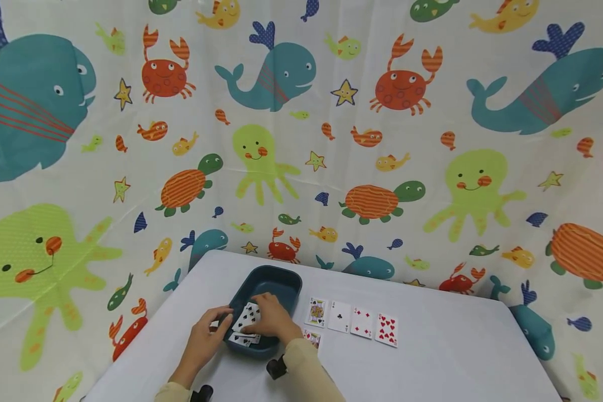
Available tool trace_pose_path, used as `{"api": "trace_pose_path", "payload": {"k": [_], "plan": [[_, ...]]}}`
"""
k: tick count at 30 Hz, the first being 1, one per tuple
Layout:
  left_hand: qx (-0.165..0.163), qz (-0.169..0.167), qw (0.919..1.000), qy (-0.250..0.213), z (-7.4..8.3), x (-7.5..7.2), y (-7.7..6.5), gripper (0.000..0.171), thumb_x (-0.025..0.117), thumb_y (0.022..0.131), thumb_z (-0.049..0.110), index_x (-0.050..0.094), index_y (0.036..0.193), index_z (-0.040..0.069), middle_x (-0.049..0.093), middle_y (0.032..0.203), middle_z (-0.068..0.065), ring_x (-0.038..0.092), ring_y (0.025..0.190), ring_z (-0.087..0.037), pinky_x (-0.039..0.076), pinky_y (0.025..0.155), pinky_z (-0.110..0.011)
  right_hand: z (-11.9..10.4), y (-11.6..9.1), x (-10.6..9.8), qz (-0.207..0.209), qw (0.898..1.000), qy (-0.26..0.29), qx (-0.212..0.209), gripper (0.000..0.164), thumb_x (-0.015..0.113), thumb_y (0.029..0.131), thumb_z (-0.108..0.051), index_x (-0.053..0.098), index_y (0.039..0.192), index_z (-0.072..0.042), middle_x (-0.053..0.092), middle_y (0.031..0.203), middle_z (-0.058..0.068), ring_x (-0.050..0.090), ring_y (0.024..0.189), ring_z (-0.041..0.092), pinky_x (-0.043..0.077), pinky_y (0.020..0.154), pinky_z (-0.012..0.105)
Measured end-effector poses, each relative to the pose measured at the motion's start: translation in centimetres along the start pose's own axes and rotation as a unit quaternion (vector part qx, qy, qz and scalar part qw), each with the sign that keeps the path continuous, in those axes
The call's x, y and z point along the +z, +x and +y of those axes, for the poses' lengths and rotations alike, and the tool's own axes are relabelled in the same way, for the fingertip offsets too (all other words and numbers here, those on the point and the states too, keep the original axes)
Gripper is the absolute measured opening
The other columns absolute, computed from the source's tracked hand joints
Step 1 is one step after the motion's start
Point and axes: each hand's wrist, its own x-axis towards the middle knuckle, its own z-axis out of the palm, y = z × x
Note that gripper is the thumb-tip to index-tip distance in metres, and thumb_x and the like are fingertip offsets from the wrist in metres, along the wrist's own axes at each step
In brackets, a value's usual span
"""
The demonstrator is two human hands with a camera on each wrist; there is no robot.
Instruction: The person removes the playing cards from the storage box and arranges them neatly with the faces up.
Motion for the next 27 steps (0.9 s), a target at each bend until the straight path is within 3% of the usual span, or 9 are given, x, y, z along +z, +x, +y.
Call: {"api": "trace_pose_path", "payload": {"k": [8,16,27], "plan": [[0.026,0.005,0.9996,0.006,-0.3,0.2,-0.1,0.02,0.067,0.1,0.015,0.071,0.118,0.007,0.066,0.131,-0.014,0.064,0.114,-0.031,0.056,0.082,-0.034,-0.5,0.5,0.6,-0.007,0.999,-0.045,0.011,0.081,0.09,0.076,-0.043,0.059,0.141,-0.007,0.057,0.14,0.013,0.053,0.129,0.029,0.049,0.104,0.046],[0.015,0.0,0.9999,0.001,-0.4,0.2,0.0,0.021,0.068,0.099,0.014,0.071,0.119,0.007,0.065,0.132,-0.012,0.064,0.114,-0.029,0.055,0.082,-0.032,-0.4,0.9,1.3,-0.016,0.998,-0.063,0.027,0.08,0.091,0.074,-0.044,0.059,0.139,-0.009,0.057,0.14,0.012,0.054,0.128,0.029,0.048,0.104,0.045],[0.023,-0.003,0.9997,0.008,-0.1,0.1,-0.1,0.021,0.068,0.099,0.012,0.07,0.119,0.005,0.065,0.132,-0.015,0.064,0.114,-0.03,0.055,0.084,-0.037,-0.3,1.3,1.8,-0.021,0.996,-0.077,0.041,0.078,0.092,0.074,-0.043,0.06,0.136,-0.009,0.06,0.134,0.011,0.056,0.118,0.024,0.05,0.101,0.042]]}}
